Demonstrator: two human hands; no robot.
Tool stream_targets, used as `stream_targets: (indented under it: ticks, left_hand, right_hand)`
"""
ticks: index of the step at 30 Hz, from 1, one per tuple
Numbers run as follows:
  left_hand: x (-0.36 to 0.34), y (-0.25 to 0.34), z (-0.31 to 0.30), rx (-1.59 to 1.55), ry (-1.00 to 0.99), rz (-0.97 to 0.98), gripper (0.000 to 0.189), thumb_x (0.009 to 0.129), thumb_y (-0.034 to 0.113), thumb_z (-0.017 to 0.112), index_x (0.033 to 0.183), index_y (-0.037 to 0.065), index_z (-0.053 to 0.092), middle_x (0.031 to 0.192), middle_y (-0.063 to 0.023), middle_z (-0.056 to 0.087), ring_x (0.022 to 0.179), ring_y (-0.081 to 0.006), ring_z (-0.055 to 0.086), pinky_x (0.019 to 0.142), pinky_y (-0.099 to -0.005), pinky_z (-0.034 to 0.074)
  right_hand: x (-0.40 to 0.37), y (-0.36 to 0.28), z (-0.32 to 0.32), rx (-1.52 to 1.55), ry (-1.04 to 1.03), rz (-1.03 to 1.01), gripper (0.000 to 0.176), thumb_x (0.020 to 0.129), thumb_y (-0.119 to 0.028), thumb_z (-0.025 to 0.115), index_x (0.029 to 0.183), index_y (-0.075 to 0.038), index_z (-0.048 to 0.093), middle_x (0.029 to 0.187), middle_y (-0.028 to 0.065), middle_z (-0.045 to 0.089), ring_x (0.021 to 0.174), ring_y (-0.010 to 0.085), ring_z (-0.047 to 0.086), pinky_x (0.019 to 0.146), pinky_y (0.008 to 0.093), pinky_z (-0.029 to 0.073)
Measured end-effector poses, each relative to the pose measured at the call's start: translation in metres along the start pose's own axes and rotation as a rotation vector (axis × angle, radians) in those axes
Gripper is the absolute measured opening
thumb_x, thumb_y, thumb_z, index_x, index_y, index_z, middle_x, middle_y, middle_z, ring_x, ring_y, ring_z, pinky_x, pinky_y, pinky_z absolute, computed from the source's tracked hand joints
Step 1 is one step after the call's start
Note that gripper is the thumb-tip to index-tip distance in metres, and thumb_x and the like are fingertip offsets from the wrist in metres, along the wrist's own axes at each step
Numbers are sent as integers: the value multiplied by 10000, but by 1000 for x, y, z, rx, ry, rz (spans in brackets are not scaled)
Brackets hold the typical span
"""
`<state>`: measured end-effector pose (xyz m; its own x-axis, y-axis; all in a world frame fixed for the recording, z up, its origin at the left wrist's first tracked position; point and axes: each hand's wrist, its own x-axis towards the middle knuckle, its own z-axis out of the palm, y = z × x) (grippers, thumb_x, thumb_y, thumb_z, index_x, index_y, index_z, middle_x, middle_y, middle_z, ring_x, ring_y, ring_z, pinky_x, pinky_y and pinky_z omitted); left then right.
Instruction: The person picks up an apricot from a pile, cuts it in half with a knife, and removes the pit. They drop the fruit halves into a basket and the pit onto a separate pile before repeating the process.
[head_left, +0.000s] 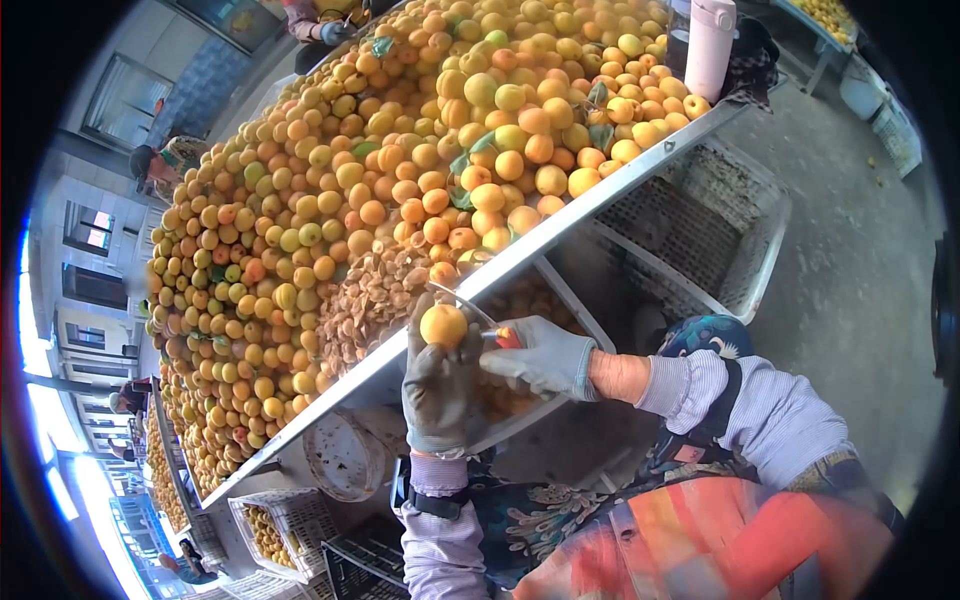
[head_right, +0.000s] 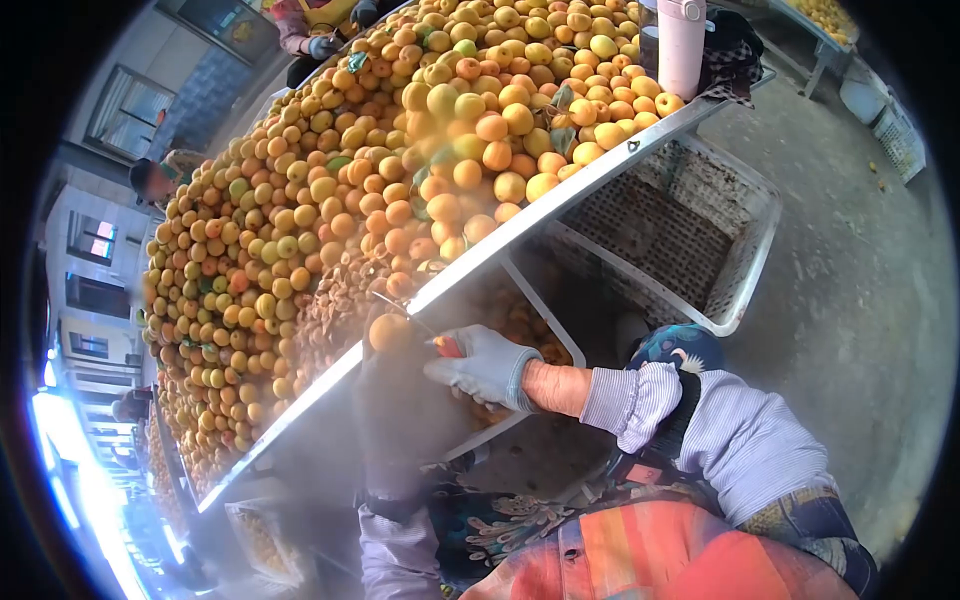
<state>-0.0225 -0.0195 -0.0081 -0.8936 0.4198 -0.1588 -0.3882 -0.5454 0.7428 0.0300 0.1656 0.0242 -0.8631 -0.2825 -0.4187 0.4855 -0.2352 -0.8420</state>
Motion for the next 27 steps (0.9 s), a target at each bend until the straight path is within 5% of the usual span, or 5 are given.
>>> stream_targets:
  ticks: [1,10,27]
  left_hand:
    - [2,-2,-4,-53,-57,7,672,816,120,647,1421,101,355,1272,-131,508,1159,-273,517,1000,-411,426]
    - [-5,11,20,-165,-32,-17,699,813,88,604,1445,111,306,1373,-128,446,1255,-329,446,976,-450,436]
    - [-5,8,26,-223,-45,-14,862,671,122,634,1460,109,286,1332,-139,484,1257,-334,455,1046,-458,380]
  right_hand:
    - [2,1,0,-17,7,38,220,900,-265,614,1036,-95,581,677,-51,536,482,25,444,421,180,353]
    - [23,23,5,-189,-83,-103,182,885,-220,613,958,-54,612,761,-40,556,718,40,471,632,234,421]
    - [11,16,0,-182,-82,-136,228,891,-246,611,975,-34,613,757,-22,569,706,53,485,630,242,436]
